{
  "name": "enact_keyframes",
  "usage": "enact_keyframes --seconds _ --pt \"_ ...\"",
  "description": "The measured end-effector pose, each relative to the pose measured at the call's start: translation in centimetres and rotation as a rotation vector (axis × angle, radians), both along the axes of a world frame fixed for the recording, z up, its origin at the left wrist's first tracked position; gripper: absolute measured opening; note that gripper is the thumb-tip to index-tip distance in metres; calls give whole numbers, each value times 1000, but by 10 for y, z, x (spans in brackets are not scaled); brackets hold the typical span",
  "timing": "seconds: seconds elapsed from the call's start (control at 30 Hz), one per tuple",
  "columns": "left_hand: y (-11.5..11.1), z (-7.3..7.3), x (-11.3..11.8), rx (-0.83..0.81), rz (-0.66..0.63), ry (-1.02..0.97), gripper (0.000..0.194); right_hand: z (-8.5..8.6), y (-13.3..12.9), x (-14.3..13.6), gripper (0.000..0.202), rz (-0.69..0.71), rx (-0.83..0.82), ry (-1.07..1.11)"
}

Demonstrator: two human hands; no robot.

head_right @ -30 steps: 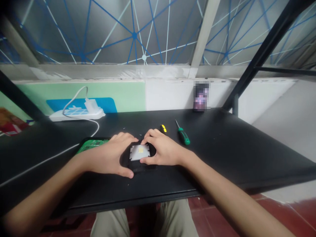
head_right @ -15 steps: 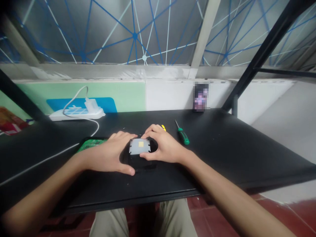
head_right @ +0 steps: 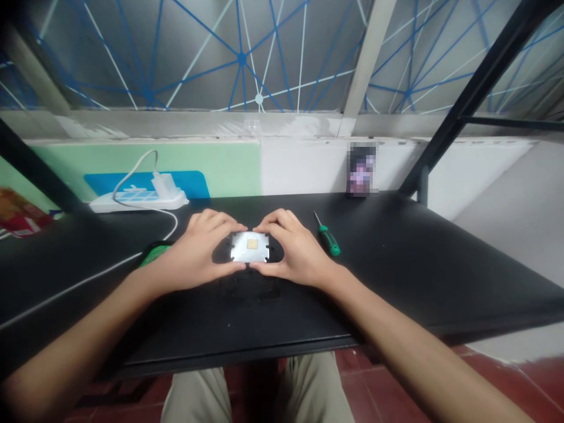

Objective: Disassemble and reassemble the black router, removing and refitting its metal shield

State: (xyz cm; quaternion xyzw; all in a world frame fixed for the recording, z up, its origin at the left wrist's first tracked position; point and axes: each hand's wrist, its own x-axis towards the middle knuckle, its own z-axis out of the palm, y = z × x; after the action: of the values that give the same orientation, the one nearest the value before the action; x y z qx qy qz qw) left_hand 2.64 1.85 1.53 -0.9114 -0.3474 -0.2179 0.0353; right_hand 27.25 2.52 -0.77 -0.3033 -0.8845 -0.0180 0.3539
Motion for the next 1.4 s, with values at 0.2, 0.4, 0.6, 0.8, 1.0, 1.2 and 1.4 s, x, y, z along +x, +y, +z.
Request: enact_keyframes --seconds 0.2,0.4,0.6,0.8,1.0,1.2,1.4 --pt "2 2 -2 164 -23 -28 49 0 -1 -1 53 1 26 38" --pt "5 -1 -3 253 -37 -112 47 2 -2 -1 64 6 -63 54" --pt "5 -1 -3 255 -44 -118 45 2 1 2 60 8 -85 53" --pt "3 1 -5 263 -29 -97 42 2 0 2 58 -9 -32 90" --pt "4 2 -6 232 -19 -94 44 3 1 2 57 -11 -34 107" --pt "4 0 -5 236 2 -66 48 3 -1 1 55 -10 -39 125" --pt "6 -7 -1 222 22 -39 50 1 -5 -1 55 -12 -27 109"
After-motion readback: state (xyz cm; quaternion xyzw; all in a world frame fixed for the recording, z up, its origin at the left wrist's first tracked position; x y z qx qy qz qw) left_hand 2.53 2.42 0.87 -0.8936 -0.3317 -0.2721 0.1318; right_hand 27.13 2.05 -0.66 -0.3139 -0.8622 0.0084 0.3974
